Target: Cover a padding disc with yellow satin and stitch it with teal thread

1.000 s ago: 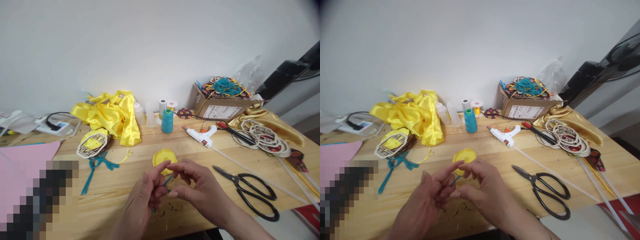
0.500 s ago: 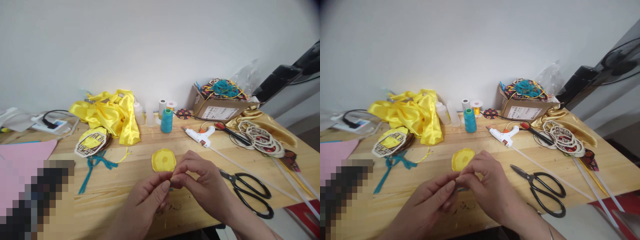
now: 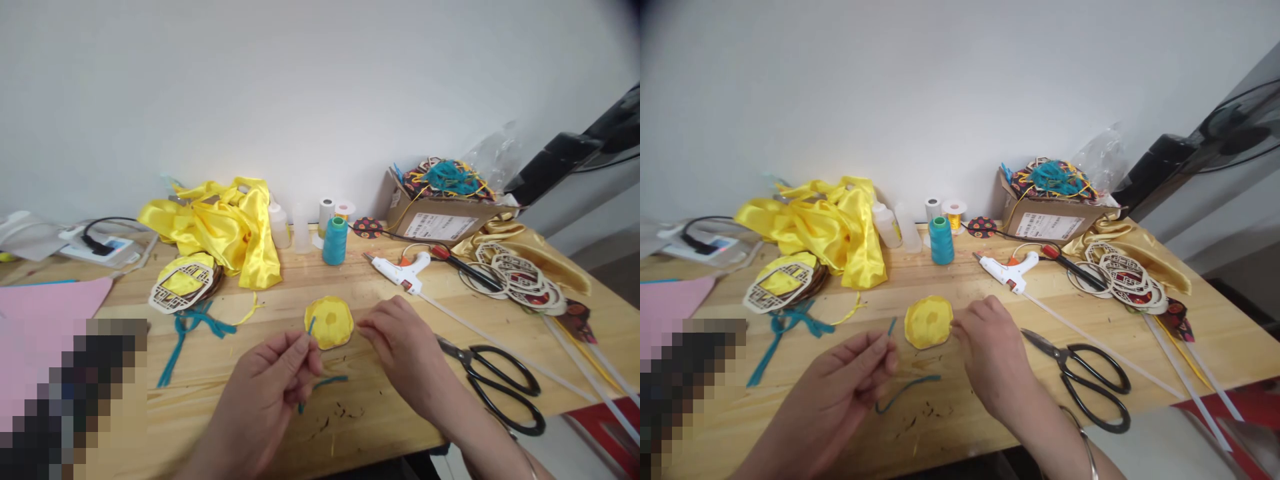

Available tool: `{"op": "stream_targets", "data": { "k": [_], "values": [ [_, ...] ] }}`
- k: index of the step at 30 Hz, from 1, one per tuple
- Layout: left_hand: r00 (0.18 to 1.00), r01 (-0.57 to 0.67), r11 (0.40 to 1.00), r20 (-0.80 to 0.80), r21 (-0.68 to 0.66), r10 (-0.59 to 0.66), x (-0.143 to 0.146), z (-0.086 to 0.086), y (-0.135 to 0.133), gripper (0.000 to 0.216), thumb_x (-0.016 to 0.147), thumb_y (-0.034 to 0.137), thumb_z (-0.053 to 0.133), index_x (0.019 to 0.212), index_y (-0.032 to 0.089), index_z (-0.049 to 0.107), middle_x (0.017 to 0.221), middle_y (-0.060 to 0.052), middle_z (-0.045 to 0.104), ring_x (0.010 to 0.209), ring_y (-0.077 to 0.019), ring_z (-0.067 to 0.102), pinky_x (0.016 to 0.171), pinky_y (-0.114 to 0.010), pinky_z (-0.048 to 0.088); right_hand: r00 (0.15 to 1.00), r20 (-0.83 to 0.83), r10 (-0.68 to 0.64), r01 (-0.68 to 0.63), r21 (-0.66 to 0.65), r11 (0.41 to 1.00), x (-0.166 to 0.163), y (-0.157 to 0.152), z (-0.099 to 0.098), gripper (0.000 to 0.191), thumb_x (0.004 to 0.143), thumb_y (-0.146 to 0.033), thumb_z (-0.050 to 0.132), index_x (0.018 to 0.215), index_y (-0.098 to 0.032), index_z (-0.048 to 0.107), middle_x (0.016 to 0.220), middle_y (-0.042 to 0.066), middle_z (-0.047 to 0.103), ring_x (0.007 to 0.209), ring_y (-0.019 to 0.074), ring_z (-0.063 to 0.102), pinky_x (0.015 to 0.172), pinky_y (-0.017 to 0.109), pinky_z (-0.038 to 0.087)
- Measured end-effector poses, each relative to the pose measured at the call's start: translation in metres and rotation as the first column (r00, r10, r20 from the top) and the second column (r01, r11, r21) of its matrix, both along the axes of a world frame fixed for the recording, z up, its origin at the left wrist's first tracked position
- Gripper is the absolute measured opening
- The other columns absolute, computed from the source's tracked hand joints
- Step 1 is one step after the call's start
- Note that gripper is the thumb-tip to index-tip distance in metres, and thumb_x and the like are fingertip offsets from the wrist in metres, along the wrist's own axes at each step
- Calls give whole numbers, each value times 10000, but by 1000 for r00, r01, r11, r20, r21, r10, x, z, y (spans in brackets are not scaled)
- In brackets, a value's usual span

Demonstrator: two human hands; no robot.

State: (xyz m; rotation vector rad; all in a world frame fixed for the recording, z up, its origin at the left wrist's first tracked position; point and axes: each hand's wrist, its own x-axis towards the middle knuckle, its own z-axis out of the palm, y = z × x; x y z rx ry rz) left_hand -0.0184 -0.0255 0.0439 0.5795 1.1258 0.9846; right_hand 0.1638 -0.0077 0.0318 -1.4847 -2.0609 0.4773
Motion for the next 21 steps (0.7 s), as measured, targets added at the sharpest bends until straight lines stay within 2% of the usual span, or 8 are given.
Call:
{"op": "stream_targets", "data": {
  "k": [2, 5, 9, 15, 18, 21],
  "values": [
    [997, -61, 998, 36, -29, 62, -3, -1, 2, 164, 685, 272, 728, 620, 136, 662, 567, 6, 608, 437, -34, 329, 409, -146, 273, 992, 124, 36, -35, -13, 999, -2, -2, -7, 187, 840, -98, 525, 718, -167, 650, 735, 66, 618, 773, 205, 486, 697, 333, 423],
    [994, -95, 993, 52, -63, 98, -6, -4, 3, 172, 665, 271, 747, 631, 121, 669, 594, -5, 629, 429, -19, 320, 398, -129, 279, 972, 224, 74, -81, 20, 997, -9, -7, -15, 178, 810, -73, 566, 670, -166, 623, 702, 49, 604, 748, 194, 481, 681, 318, 403],
    [991, -112, 991, 66, -66, 117, -5, -6, 5, 175, 648, 262, 760, 635, 108, 676, 599, -11, 640, 417, -13, 349, 382, -122, 288, 946, 321, 40, -81, 117, 990, -17, -12, -27, 134, 751, -96, 658, 664, -183, 609, 677, 28, 591, 729, 200, 471, 658, 329, 357],
    [989, -122, 990, 73, -72, 127, -6, -10, 4, 155, 658, 262, 757, 647, 126, 681, 624, -38, 679, 517, -93, 538, 395, -154, 355, 883, 469, -26, -78, 201, 976, -23, -13, -43, 140, 781, -134, 620, 662, -200, 590, 693, 50, 582, 729, 236, 450, 641, 372, 291],
    [992, -99, 993, 68, -70, 104, -5, -15, 2, 151, 694, 271, 731, 662, 129, 691, 641, -47, 697, 562, -117, 585, 437, -178, 394, 889, 456, -26, -77, 204, 976, -23, -12, -45, 157, 784, -103, 596, 652, -187, 584, 683, 57, 578, 716, 231, 448, 639, 367, 297],
    [996, -71, 994, 43, -79, 75, -4, -18, 2, 157, 729, 275, 698, 679, 126, 697, 677, -69, 722, 607, -142, 624, 464, -193, 404, 956, 293, 20, -72, 170, 983, -21, -12, -37, 186, 797, -72, 560, 640, -171, 570, 660, 47, 568, 694, 203, 453, 641, 339, 328]
  ]
}}
